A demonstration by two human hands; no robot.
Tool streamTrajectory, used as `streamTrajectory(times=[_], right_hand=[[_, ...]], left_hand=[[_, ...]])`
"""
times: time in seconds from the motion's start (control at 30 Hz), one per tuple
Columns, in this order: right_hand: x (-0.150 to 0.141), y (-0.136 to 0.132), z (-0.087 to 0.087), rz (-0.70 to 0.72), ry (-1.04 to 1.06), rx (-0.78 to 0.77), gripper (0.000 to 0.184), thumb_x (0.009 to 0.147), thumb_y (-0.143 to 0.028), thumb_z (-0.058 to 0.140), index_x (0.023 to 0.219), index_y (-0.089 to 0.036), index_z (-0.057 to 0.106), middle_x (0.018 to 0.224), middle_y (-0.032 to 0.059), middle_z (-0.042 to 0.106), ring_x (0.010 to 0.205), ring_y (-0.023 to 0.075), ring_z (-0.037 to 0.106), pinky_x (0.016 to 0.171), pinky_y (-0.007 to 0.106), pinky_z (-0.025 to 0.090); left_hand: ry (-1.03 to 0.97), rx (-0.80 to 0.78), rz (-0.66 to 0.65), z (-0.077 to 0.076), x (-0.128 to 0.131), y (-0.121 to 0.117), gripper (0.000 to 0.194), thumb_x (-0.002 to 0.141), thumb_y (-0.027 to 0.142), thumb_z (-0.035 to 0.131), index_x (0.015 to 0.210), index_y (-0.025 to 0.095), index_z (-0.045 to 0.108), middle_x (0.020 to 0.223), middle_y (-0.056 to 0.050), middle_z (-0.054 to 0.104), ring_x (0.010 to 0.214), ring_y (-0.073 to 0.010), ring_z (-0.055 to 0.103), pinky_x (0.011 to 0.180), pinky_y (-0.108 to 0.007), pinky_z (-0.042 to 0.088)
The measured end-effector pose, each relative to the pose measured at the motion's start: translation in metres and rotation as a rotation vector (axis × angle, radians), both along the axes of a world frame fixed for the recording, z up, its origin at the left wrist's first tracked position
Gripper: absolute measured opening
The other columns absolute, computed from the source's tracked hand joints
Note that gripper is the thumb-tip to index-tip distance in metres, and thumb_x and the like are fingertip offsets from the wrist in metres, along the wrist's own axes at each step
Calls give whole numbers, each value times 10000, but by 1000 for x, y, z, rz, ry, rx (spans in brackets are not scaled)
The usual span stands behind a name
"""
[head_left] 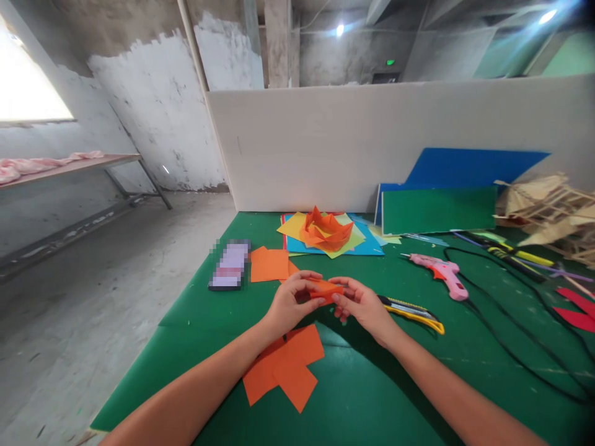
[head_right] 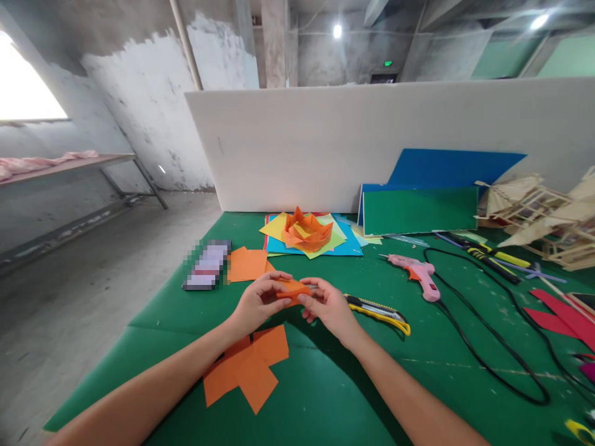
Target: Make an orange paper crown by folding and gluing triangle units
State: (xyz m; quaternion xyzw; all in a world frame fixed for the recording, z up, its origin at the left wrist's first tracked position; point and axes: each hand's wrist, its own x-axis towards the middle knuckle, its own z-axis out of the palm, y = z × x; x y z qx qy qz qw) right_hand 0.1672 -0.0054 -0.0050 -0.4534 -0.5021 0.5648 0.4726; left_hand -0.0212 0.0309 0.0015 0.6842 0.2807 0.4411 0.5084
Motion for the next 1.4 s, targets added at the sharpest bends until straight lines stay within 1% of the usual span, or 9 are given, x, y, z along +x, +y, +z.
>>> streamTrajectory(times=[0.1,0.2,0.33,0.43,0.53,0.63,0.73,0.9,1.4], right_hand=[[-2,-2,3,-10,46,-54,575,681,-482,738,1128,-195,519,758,2,649,560,127,602,498,240,472],[-3,-2,3,-7,2,-14,421,696,-493,720,938,-163,621,764,27,665,620,130,614,546,239,480],[-2,-2,2,-70,-40,24,365,685,-503,725,733,-155,626,645,16,647,594,130,600,571,251,483],[-1,-2,2,-103,-44,19,377,673,-516,729,729,-156,631,651,19,653,590,131,601,579,256,488],[-1,-1,0,-113,-54,22,387,678,-525,721,752,-154,641,666,25,655,589,132,602,576,256,492],[-2,-1,-1,-107,-60,20,384,675,-524,723,740,-156,637,637,17,645,576,129,597,569,254,489],[-5,-1,-2,-96,-66,25,376,667,-518,730,735,-160,638,639,9,642,574,128,595,567,256,490],[-8,-1,-3,-71,-65,62,379,674,-520,724,750,-158,641,665,13,644,584,130,600,564,256,494],[-7,1,-7,15,-144,109,401,685,-530,705,839,-162,662,746,25,653,612,139,589,570,267,499]], left_hand=[[-5,47,4,1,0,-2,113,753,235,700,780,155,625,1175,-108,519,1067,-225,566,831,-334,530],[27,75,8,0,1,-3,160,760,234,694,895,179,628,1284,-107,456,1094,-225,547,814,-318,538],[13,6,105,-5,1,-1,606,725,237,726,1267,282,459,1430,-115,289,973,-167,582,737,-279,551],[43,-93,193,-7,0,3,760,695,279,744,1343,264,348,1311,-122,408,875,-141,592,645,-237,531],[145,-140,134,-6,-1,5,586,720,359,712,1224,182,469,936,-37,573,676,-100,553,562,-209,462],[339,-47,98,-2,-2,3,321,748,446,663,814,137,606,647,23,513,567,-87,452,510,-205,365],[506,61,154,-1,-1,1,407,732,485,652,558,148,503,535,43,404,515,-82,355,461,-211,260],[562,51,173,-4,-1,2,430,718,500,639,534,158,453,524,49,382,500,-79,330,449,-213,218],[474,-56,100,-4,1,-1,293,717,411,629,659,124,609,553,38,462,509,-80,371,471,-203,274]])
